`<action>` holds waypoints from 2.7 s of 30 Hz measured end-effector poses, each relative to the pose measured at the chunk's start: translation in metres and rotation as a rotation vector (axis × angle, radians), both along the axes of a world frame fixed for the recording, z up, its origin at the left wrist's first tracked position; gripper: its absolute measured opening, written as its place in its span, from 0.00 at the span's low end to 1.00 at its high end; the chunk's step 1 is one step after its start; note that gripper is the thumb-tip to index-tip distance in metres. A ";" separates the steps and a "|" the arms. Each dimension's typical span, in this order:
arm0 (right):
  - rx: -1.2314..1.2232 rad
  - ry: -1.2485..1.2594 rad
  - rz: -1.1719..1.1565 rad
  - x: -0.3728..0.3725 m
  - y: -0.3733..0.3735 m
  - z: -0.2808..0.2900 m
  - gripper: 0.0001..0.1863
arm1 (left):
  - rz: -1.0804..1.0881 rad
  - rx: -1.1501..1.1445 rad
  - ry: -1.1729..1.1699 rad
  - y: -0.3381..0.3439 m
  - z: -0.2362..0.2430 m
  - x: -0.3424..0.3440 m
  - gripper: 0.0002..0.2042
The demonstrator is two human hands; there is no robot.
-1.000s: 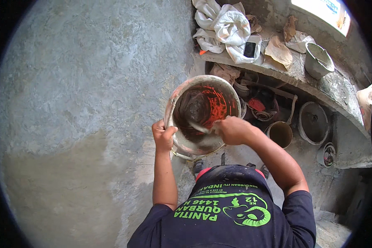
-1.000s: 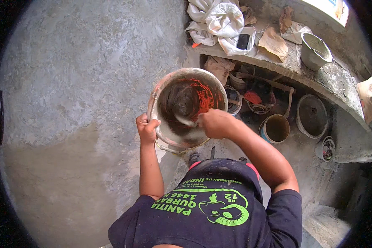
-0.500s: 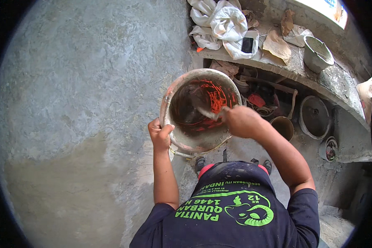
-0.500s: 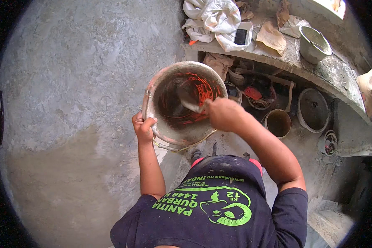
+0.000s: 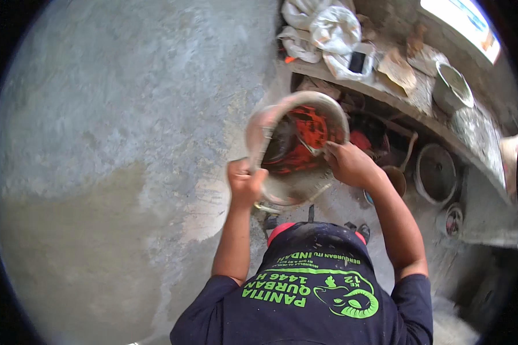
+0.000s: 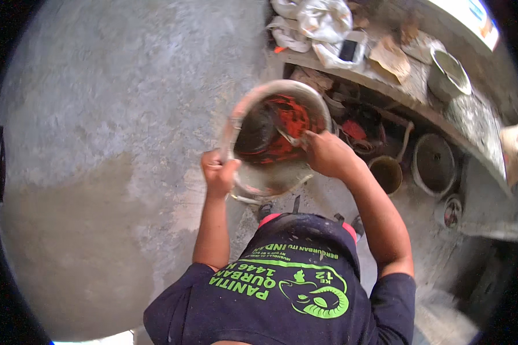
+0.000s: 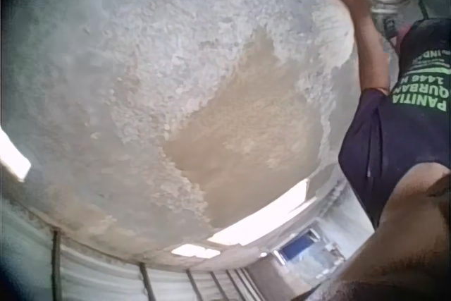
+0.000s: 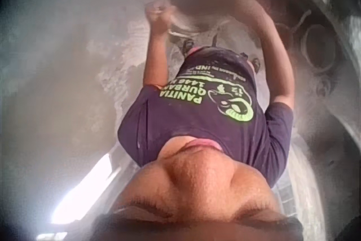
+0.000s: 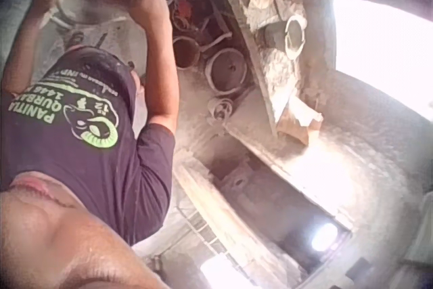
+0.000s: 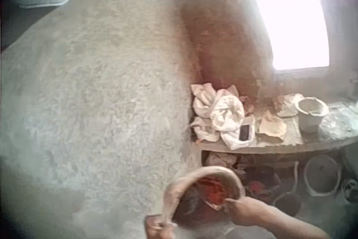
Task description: The person scoops mortar from a bucket with a trowel and applies it onto the wall, spreading and smoothing the mixture across the surface.
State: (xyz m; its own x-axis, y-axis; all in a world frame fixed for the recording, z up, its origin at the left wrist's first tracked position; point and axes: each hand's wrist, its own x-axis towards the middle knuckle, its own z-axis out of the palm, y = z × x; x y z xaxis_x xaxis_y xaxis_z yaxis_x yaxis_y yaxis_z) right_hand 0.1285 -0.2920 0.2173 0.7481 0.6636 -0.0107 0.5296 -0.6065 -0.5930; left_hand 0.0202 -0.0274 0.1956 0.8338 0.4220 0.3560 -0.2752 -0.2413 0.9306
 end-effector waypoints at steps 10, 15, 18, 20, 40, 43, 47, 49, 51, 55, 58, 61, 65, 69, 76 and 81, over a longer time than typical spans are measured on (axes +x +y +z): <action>0.053 0.752 -0.140 -0.065 -0.029 -0.041 0.16 | -0.214 0.389 -0.149 -0.089 -0.015 -0.008 0.12; 0.268 0.929 -0.089 -0.060 -0.053 -0.087 0.20 | -0.320 0.401 -0.114 -0.091 -0.017 -0.008 0.11; 0.513 1.160 -0.061 -0.051 -0.063 -0.097 0.24 | -0.352 0.415 -0.116 -0.089 -0.024 -0.003 0.11; 0.711 1.298 -0.067 -0.049 -0.066 -0.096 0.26 | -0.332 0.380 -0.052 -0.086 -0.025 -0.005 0.11; 1.052 1.554 -0.211 -0.070 -0.113 -0.146 0.27 | 0.128 -0.086 0.443 -0.021 -0.151 0.000 0.13; 0.959 1.585 -0.360 -0.074 -0.094 -0.165 0.29 | 0.172 0.086 0.542 -0.011 -0.240 -0.021 0.13; 0.874 1.608 -0.328 -0.060 -0.042 -0.275 0.29 | 0.140 -0.006 0.907 0.002 -0.377 -0.053 0.12; 0.938 1.513 -0.304 -0.047 0.019 -0.323 0.26 | 0.147 0.006 0.926 0.006 -0.442 -0.071 0.11; 0.850 1.442 -0.315 -0.034 0.083 -0.365 0.24 | 0.123 -0.024 1.047 0.005 -0.495 -0.077 0.09; 0.827 0.694 -0.213 -0.025 0.209 -0.479 0.22 | 0.177 0.029 0.810 -0.001 -0.603 -0.115 0.05; 0.859 0.605 -0.209 -0.014 0.282 -0.531 0.24 | 0.168 0.042 0.974 0.007 -0.622 -0.126 0.05; 0.853 0.503 -0.231 -0.036 0.334 -0.558 0.25 | 0.111 0.049 1.144 0.007 -0.635 -0.130 0.05; 0.876 0.577 -0.132 -0.082 0.365 -0.562 0.26 | 0.039 0.079 1.341 0.013 -0.645 -0.138 0.06; 0.918 0.638 -0.066 -0.096 0.326 -0.561 0.22 | 0.010 0.091 1.359 0.018 -0.653 -0.137 0.06; 1.039 0.728 -0.280 -0.008 0.333 -0.586 0.19 | 0.015 0.110 1.325 -0.007 -0.680 -0.121 0.06; 1.019 0.754 -0.131 -0.027 0.337 -0.558 0.21 | 0.017 0.113 1.301 -0.022 -0.692 -0.118 0.06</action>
State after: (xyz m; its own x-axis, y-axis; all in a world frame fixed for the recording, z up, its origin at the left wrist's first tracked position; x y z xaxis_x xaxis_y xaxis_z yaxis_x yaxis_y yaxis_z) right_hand 0.1020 0.0451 -0.3410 0.8390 0.5440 0.0088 -0.1695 0.2768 -0.9459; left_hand -0.0980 -0.0496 -0.4969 0.5866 0.4571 -0.6685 0.8098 -0.3296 0.4853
